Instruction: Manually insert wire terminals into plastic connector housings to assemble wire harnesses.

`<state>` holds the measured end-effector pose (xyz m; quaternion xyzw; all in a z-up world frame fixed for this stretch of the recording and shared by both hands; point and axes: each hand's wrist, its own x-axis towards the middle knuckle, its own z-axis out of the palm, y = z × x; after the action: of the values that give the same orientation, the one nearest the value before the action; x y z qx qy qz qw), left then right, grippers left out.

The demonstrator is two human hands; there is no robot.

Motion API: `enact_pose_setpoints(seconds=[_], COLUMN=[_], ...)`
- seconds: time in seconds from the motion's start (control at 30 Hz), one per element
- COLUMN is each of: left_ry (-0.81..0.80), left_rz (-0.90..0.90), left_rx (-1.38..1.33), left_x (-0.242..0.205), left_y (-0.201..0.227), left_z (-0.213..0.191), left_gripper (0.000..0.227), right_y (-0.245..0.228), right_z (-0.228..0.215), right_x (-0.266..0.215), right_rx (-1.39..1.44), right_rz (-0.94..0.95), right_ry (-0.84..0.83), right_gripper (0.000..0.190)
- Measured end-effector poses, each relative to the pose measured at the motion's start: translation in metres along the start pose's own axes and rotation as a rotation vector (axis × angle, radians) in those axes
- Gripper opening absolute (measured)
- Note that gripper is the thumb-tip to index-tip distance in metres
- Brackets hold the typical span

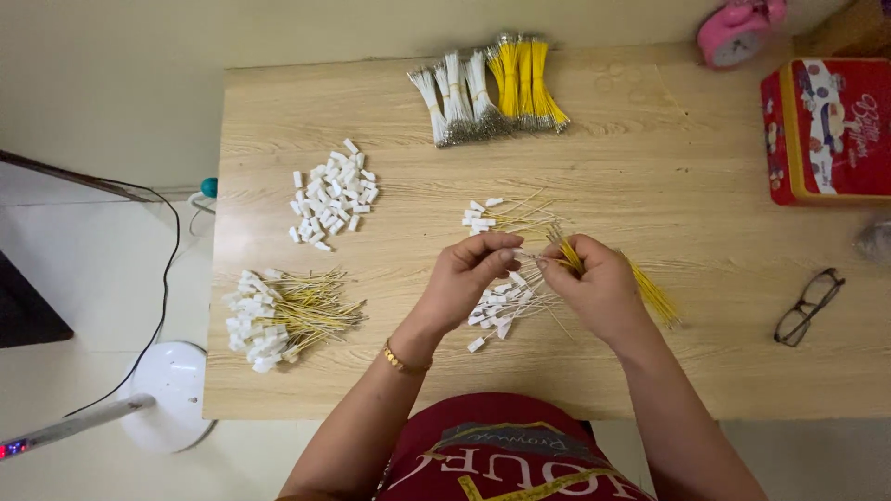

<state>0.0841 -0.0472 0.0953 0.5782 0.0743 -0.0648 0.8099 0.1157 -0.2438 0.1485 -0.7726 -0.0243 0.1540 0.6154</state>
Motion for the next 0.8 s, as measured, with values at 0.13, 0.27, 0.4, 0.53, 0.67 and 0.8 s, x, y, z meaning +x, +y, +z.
enact_pose_setpoints(seconds=[0.13,0.27,0.4,0.53,0.67,0.8], left_ry=[0.018,0.056,0.065,0.047,0.058,0.074], left_rz=[0.001,-0.028,-0.022,-0.028,-0.056,-0.074], left_rx=[-0.116,-0.081,-0.066,-0.069,-0.107,-0.141], left_x=[-0.010,-0.015,-0.013,-0.014,-0.013,-0.014], left_y=[0.004,0.012,0.004,0.006,0.002,0.006], left_z=[0.004,0.012,0.012,0.016,0.019,0.021], left_gripper=[0.024,0.022,0.019,0.016,0.014,0.013], right_y=[-0.017,-0.026,-0.026,-0.026,-0.014,-0.015], right_z=[0.005,0.006,0.007,0.004,0.002,0.003], right_x=[-0.006,-0.009,-0.013,-0.015,-0.014,-0.015], right_rx=[-0.007,-0.139,-0.185,-0.231,-0.080,-0.044], right_rz=[-0.008,-0.023,-0.020,-0.022,-0.031,-0.053], right_ry=[-0.005,0.013,0.023,0.022,0.012,-0.016], right_gripper=[0.009,0.008,0.010,0.009,0.013,0.011])
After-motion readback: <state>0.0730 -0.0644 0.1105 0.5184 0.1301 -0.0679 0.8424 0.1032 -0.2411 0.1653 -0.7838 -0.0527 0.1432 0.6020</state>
